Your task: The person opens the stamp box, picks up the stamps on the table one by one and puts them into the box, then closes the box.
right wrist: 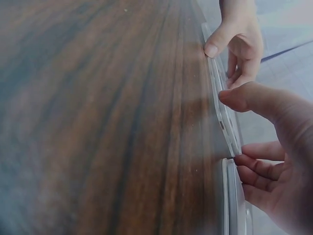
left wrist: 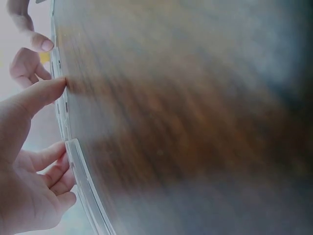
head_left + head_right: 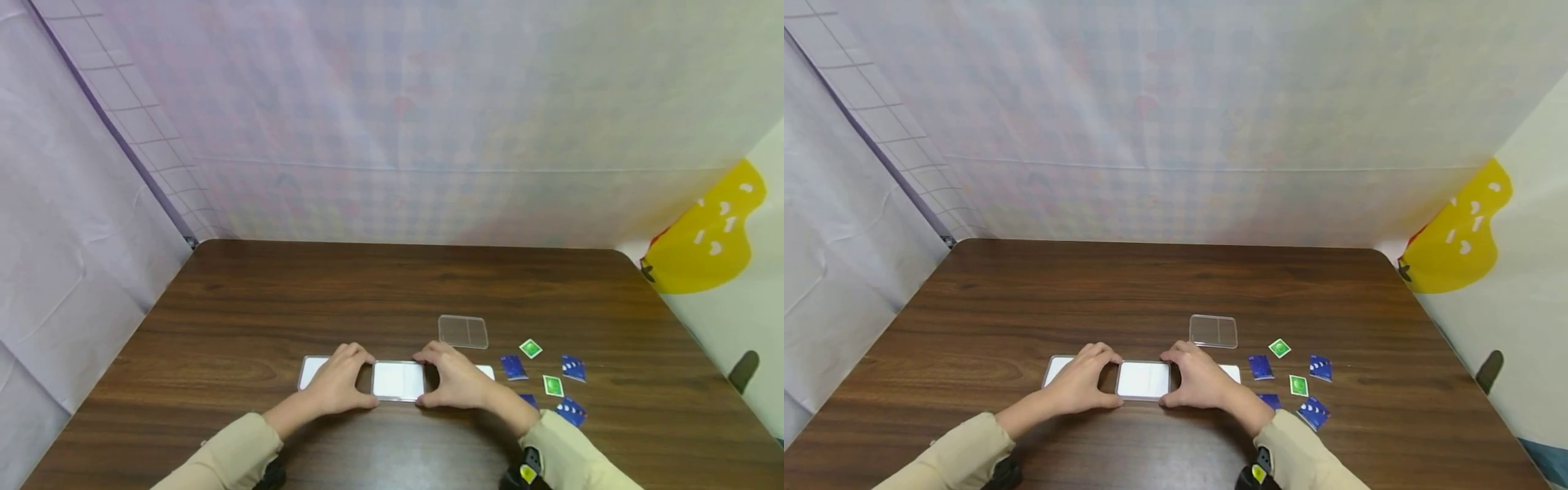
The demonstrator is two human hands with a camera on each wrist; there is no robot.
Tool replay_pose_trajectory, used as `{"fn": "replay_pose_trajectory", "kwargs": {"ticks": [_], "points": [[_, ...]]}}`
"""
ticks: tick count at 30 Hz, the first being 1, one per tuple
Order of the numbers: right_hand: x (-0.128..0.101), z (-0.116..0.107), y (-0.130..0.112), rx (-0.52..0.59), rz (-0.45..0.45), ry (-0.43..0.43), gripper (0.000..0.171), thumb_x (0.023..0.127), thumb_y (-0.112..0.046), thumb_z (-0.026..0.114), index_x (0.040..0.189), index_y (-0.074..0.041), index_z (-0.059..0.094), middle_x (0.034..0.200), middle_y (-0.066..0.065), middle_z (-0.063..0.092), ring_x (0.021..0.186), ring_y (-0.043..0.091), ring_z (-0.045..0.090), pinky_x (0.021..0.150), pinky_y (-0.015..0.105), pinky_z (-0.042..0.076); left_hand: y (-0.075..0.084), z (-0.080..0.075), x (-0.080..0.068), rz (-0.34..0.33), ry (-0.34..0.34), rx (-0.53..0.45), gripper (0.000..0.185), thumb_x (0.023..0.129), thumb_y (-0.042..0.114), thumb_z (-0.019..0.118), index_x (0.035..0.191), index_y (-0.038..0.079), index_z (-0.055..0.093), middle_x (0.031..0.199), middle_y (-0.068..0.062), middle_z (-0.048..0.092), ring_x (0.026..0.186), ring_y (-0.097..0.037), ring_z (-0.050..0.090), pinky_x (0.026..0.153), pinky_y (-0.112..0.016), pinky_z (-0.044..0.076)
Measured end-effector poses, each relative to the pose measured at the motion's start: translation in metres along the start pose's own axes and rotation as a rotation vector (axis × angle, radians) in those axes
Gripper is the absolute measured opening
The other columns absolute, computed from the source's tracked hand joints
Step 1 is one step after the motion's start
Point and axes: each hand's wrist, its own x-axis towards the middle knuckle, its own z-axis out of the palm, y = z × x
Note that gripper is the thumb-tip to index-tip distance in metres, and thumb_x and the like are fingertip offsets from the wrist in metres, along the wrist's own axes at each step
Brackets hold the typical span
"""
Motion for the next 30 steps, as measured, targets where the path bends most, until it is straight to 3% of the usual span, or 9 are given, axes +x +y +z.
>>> {"fn": "replay_pose_trajectory", "kwargs": {"ticks": [14,30], "points": [[0.005,0.002,0.0,-0.02,-0.024,0.008,0.055,0.056,-0.03,0.079,0.1,-0.003,0.062,0.094,0.0,0.055,0.089,0.015,0.052,0.079,0.031,0.047,-0.001,-0.001,0.003,0.002,0.001,0.003,0.057,0.059,0.037,0.08,0.103,0.006,0.061,0.101,-0.003,0.054,0.097,-0.02,0.047,0.079,-0.035,0.046],[0.011,-0.003,-0.005,-0.078,-0.025,-0.023,0.056,0.052,-0.032,0.079,0.095,-0.002,0.061,0.087,0.0,0.056,0.077,0.011,0.052,0.068,0.023,0.048,0.001,0.0,0.005,-0.008,0.017,0.014,0.057,0.055,0.037,0.08,0.1,0.006,0.062,0.097,-0.001,0.054,0.093,-0.018,0.047,0.075,-0.031,0.047]]}}
